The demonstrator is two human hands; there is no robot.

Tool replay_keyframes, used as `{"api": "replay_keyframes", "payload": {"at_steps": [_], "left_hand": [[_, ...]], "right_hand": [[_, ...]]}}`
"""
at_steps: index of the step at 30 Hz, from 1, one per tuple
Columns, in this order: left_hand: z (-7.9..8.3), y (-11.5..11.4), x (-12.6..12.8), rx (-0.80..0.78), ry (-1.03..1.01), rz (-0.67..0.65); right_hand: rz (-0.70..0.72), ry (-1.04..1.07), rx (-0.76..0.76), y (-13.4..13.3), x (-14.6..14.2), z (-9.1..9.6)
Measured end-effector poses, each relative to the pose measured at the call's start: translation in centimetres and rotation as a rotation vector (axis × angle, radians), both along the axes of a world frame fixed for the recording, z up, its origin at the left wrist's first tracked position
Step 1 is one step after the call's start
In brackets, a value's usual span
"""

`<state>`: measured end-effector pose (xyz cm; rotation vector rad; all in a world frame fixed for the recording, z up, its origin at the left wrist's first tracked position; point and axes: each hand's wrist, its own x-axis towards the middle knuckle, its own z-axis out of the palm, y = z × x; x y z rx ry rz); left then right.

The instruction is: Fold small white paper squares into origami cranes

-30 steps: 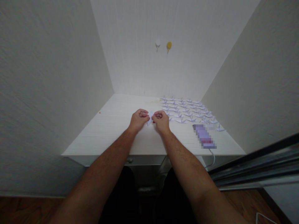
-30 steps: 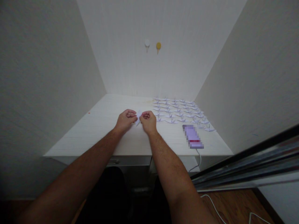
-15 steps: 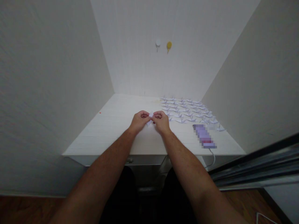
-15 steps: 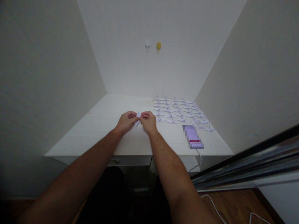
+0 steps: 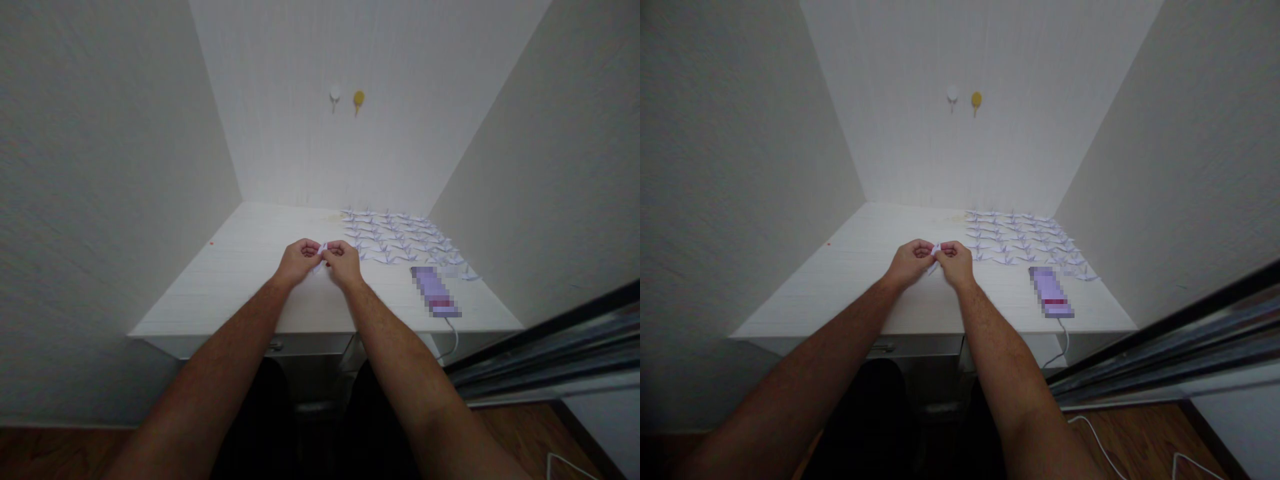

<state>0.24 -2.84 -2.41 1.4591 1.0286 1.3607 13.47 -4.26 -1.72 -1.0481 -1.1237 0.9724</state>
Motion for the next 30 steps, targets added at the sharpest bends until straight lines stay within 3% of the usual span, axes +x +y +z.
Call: {"api": "replay_keyframes", "payload": {"at_steps": [18,30], "left_hand": [[0.84,-0.43,0.09,-0.093,-0.002,0.056],[0.74,-0.5,-0.21,-0.113,-0.031,-0.028]], "right_hand": [[0.043,0.047,-0.047,0.36,0.2,-0.15],[0.047,0.058,-0.015,-0.26,0.24,0.47]]}}
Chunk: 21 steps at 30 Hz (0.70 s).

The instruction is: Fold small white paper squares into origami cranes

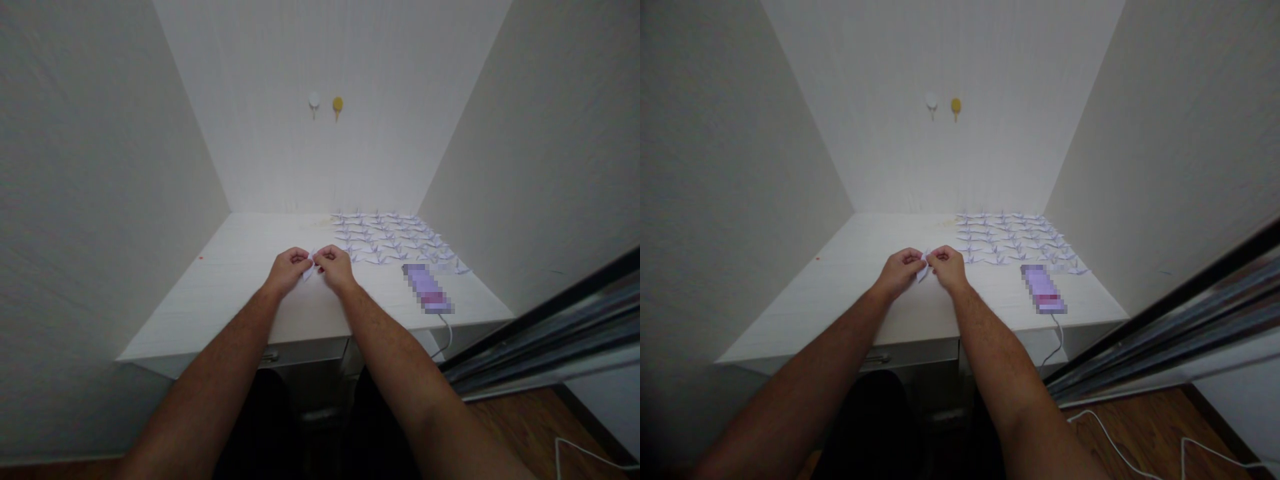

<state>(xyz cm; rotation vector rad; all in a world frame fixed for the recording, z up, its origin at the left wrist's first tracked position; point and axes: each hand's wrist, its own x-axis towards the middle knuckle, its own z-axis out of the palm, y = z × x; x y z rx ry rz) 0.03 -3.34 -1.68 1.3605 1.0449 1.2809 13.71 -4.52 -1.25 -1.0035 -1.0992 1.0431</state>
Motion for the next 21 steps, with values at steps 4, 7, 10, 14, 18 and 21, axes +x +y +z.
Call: {"api": "replay_keyframes", "payload": {"at_steps": [4,7,10,14,18,21], "left_hand": [[-0.4,0.2,-0.1,-0.011,0.025,-0.002],[-0.4,0.2,-0.2,-0.021,0.017,-0.005],[-0.1,0.3,-0.3,-0.047,-0.079,0.039],[0.6,0.5,-0.8,-0.089,-0.28,0.173],[0.9,0.6,-1.3,-0.096,-0.351,0.218],[0.8,0.7,-1.4,-0.092,-0.368,0.222]], "right_hand": [[0.022,0.008,0.013,0.0,-0.1,0.0],[0.048,0.046,-0.02,0.0,0.0,0.1],[0.118,0.299,-0.074,0.0,0.7,0.5],[0.2,0.633,-0.07,0.0,2.3,0.9],[0.218,0.687,-0.017,0.1,3.3,0.9],[0.237,0.674,0.005,0.1,3.5,0.9]]}}
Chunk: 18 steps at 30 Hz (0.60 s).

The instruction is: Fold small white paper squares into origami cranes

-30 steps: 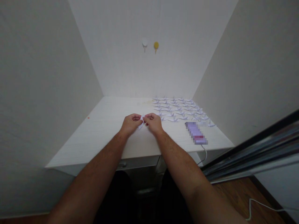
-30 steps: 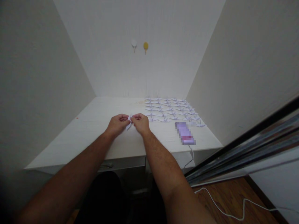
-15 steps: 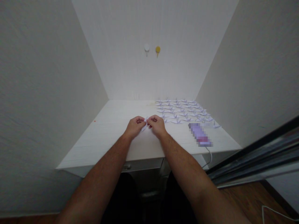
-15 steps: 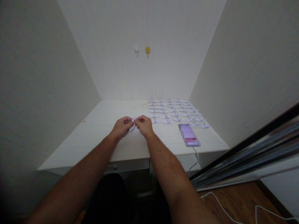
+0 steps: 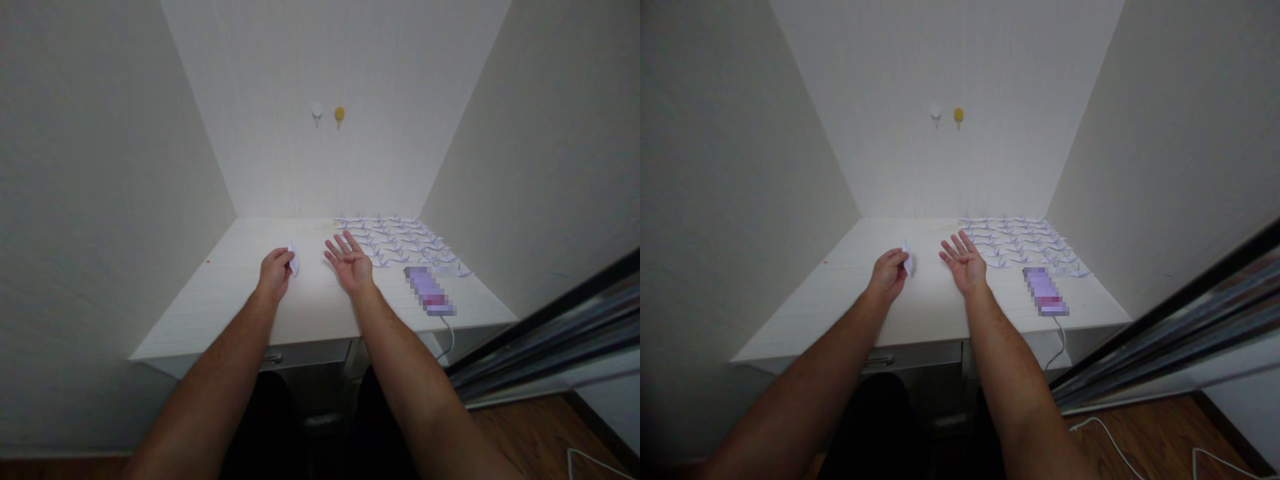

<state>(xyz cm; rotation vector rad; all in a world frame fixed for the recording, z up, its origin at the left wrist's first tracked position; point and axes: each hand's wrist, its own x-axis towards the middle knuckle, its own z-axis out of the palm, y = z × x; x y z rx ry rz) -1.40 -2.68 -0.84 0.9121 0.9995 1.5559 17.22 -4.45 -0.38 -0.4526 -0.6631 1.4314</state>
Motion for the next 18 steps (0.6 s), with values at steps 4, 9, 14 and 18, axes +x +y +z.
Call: {"api": "replay_keyframes", "payload": {"at_steps": [4,9,14,18], "left_hand": [[-0.02,-0.09,-0.03,0.007,-0.006,-0.025],[-0.03,-0.2,-0.02,0.0,-0.034,-0.039],[0.0,-0.23,-0.04,-0.002,-0.032,-0.032],[0.0,-0.14,0.01,-0.005,-0.055,-0.031]], "right_hand": [[-0.011,0.001,0.019,-0.25,-0.08,0.02],[0.057,-0.024,0.078,-0.66,-0.41,0.06],[0.056,0.017,0.103,-0.72,-0.26,0.19],[0.061,0.047,0.123,-0.72,-0.15,0.19]]}}
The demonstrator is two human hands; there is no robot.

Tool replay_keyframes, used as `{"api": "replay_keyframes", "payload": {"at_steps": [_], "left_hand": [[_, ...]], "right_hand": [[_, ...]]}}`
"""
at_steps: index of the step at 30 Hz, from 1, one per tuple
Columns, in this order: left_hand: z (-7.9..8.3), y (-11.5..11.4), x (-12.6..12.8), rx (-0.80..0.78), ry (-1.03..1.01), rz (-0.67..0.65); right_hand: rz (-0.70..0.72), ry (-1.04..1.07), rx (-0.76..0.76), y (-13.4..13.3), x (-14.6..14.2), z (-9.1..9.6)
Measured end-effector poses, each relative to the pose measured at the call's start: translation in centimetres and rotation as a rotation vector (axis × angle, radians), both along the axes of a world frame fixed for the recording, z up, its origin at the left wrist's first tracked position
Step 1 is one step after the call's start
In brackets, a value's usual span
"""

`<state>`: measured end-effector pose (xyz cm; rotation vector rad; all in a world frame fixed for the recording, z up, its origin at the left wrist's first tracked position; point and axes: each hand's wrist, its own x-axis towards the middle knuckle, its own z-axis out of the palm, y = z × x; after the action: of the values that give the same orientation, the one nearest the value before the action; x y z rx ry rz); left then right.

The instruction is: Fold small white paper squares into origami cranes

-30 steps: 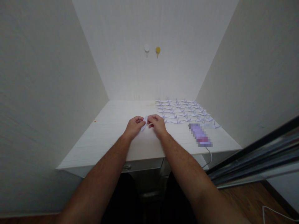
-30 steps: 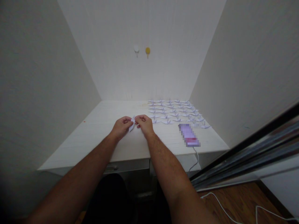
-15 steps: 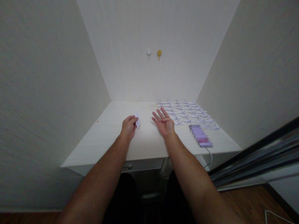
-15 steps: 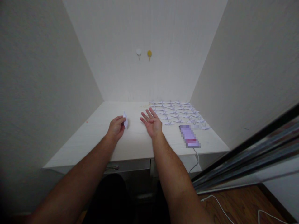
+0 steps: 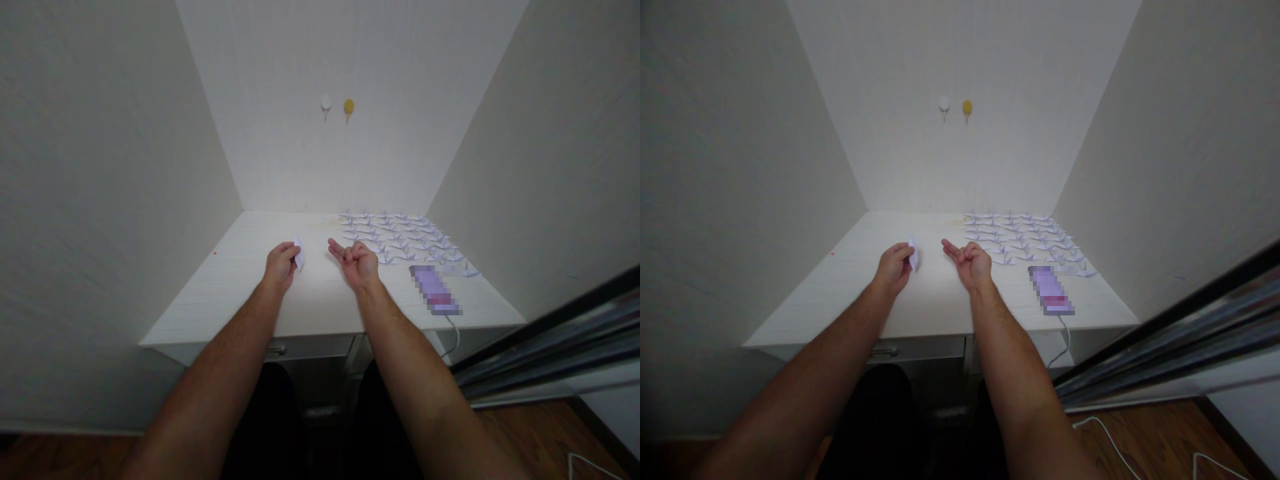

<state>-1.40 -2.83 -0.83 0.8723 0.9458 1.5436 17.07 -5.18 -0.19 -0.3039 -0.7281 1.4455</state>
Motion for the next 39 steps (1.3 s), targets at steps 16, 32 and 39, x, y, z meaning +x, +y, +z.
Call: {"api": "replay_keyframes", "payload": {"at_steps": [16,32,39], "left_hand": [[0.28,-0.13,0.21,-0.026,-0.078,0.002],[0.11,-0.03,0.11,-0.019,-0.084,-0.004],[0.16,0.2,-0.09,-0.011,-0.157,-0.003]], "right_hand": [[0.067,0.044,-0.042,-0.47,0.01,0.51],[0.009,0.044,-0.118,-0.15,0.28,0.36],[0.016,0.038,-0.121,-0.08,0.17,0.28]]}}
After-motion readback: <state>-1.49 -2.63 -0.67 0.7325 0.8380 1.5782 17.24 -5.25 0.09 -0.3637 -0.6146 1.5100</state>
